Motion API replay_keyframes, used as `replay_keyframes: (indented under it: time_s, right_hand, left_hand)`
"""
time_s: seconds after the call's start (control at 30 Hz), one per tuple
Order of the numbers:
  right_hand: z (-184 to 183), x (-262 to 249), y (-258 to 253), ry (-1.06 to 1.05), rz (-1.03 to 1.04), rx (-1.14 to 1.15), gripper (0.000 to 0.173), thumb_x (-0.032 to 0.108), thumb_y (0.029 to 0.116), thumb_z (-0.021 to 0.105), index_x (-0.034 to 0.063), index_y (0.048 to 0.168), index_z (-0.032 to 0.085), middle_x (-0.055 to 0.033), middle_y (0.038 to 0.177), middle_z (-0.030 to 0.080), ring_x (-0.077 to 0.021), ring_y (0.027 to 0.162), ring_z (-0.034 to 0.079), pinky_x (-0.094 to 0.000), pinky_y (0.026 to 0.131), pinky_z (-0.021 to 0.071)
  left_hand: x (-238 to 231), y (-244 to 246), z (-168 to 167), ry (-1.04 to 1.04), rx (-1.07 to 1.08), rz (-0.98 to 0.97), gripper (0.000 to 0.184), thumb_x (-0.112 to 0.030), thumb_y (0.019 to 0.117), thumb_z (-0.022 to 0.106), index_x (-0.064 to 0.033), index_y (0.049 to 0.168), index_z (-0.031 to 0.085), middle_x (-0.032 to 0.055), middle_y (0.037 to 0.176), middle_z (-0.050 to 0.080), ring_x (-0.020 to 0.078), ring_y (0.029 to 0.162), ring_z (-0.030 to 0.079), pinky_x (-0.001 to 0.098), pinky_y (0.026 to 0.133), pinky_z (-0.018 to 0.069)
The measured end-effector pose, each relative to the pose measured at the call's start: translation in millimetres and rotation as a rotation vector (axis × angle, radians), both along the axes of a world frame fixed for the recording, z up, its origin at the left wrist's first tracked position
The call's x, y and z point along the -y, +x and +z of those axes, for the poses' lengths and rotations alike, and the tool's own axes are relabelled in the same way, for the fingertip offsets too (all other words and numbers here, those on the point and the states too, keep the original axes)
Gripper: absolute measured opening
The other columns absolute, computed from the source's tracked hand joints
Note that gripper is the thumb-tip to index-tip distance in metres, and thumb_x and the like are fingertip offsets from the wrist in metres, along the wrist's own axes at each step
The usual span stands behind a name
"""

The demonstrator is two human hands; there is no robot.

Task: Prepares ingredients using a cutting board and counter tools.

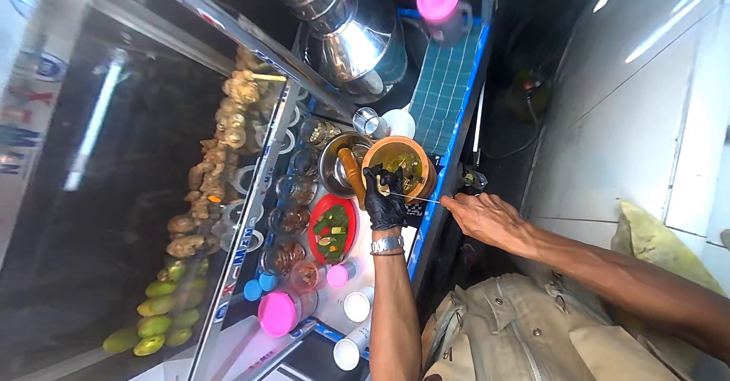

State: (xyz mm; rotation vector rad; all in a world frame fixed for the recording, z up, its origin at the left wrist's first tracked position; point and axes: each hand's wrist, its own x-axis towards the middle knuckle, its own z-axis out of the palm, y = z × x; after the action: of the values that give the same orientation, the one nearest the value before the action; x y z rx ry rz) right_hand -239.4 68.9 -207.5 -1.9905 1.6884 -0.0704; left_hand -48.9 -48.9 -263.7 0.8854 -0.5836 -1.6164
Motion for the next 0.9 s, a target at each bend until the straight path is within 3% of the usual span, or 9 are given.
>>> replay_keyframes:
  time_s: [0.17, 0.23, 0.33, 0.43, 0.53, 0.6, 0.67, 0.8, 0.9]
  right_hand:
    - [4, 2, 1, 0.006, -0.009, -0.021, 0.028, 0.019, 0.1061, 0.048, 0.0196, 0.132, 0.059, -0.0116, 0.096, 0.066, -0.0320, 0.077, 0.068, -0.0452, 0.061, 0.0543]
    - [3, 1, 5, 0.028, -0.035, -0.014, 0.028, 0.019, 0.1066, 0.047, 0.0183, 0.132, 0.058, -0.0124, 0.098, 0.066, -0.0333, 0.079, 0.068, -0.0461, 0.063, 0.0545]
    - [-4, -2, 12, 0.094, -0.090, 0.079, 0.027, 0.021, 0.1088, 0.043, 0.0174, 0.131, 0.058, -0.0132, 0.098, 0.068, -0.0356, 0.085, 0.069, -0.0497, 0.068, 0.0552]
    - [-8, -2, 21, 0.153, -0.126, 0.148, 0.031, 0.025, 0.1110, 0.038, 0.0157, 0.135, 0.056, -0.0151, 0.103, 0.070, -0.0375, 0.093, 0.070, -0.0520, 0.075, 0.0559]
    - [-8, -4, 27, 0.197, -0.167, 0.180, 0.032, 0.025, 0.1114, 0.037, 0.0149, 0.136, 0.054, -0.0156, 0.106, 0.070, -0.0367, 0.097, 0.070, -0.0517, 0.079, 0.0560]
    - [-9, -3, 28, 0.216, -0.195, 0.180, 0.033, 0.025, 0.1113, 0.037, 0.0145, 0.138, 0.053, -0.0158, 0.109, 0.070, -0.0364, 0.099, 0.070, -0.0517, 0.080, 0.0559]
    - [-10, -2, 26, 0.226, -0.223, 0.176, 0.032, 0.025, 0.1114, 0.037, 0.0145, 0.137, 0.053, -0.0156, 0.108, 0.070, -0.0364, 0.100, 0.070, -0.0517, 0.081, 0.0554]
    - [-12, -1, 19, 0.230, -0.273, 0.170, 0.030, 0.026, 0.1114, 0.038, 0.0132, 0.133, 0.054, -0.0150, 0.105, 0.070, -0.0356, 0.098, 0.070, -0.0507, 0.079, 0.0552]
    - [-11, 0, 14, 0.208, -0.309, 0.186, 0.029, 0.027, 0.1114, 0.039, 0.0134, 0.131, 0.055, -0.0143, 0.103, 0.070, -0.0352, 0.097, 0.070, -0.0512, 0.079, 0.0554]
  left_hand:
    - [-11, 0, -5, -0.020, -0.024, -0.009, 0.026, -0.039, 0.1098, 0.039, -0.0240, 0.097, 0.057, -0.0090, 0.071, 0.046, 0.0048, 0.065, 0.050, 0.0232, 0.078, 0.0506]
    - [-14, 1, -12, -0.032, 0.002, 0.022, 0.024, -0.041, 0.1085, 0.043, -0.0262, 0.101, 0.060, -0.0100, 0.073, 0.050, 0.0036, 0.067, 0.053, 0.0232, 0.078, 0.0525]
    - [-2, -12, -17, -0.055, 0.096, 0.120, 0.031, -0.037, 0.1118, 0.030, -0.0247, 0.102, 0.057, -0.0108, 0.074, 0.051, 0.0041, 0.069, 0.055, 0.0258, 0.082, 0.0523]
    - [-2, -24, -13, -0.003, 0.141, 0.225, 0.035, -0.037, 0.1126, 0.026, -0.0223, 0.103, 0.057, -0.0095, 0.074, 0.054, 0.0050, 0.072, 0.058, 0.0273, 0.083, 0.0532]
    - [-6, -27, -12, 0.004, 0.080, 0.263, 0.031, -0.034, 0.1129, 0.029, -0.0178, 0.115, 0.055, -0.0042, 0.098, 0.064, 0.0081, 0.097, 0.064, 0.0296, 0.096, 0.0520]
    - [-12, -24, -10, -0.064, 0.116, 0.210, 0.036, -0.035, 0.1130, 0.027, -0.0152, 0.129, 0.052, -0.0013, 0.125, 0.063, 0.0096, 0.122, 0.058, 0.0314, 0.109, 0.0442]
    - [-13, -21, -8, -0.096, 0.270, 0.172, 0.044, -0.036, 0.1132, 0.024, -0.0117, 0.140, 0.049, 0.0007, 0.143, 0.057, 0.0096, 0.133, 0.052, 0.0297, 0.112, 0.0405]
    - [-8, -13, -3, -0.051, 0.319, 0.195, 0.050, -0.038, 0.1133, 0.020, -0.0090, 0.144, 0.046, 0.0040, 0.148, 0.054, 0.0115, 0.136, 0.051, 0.0308, 0.112, 0.0407]
    - [3, -7, -7, -0.010, 0.364, 0.249, 0.049, -0.036, 0.1131, 0.020, -0.0075, 0.138, 0.052, 0.0052, 0.138, 0.061, 0.0115, 0.126, 0.057, 0.0311, 0.104, 0.0468]
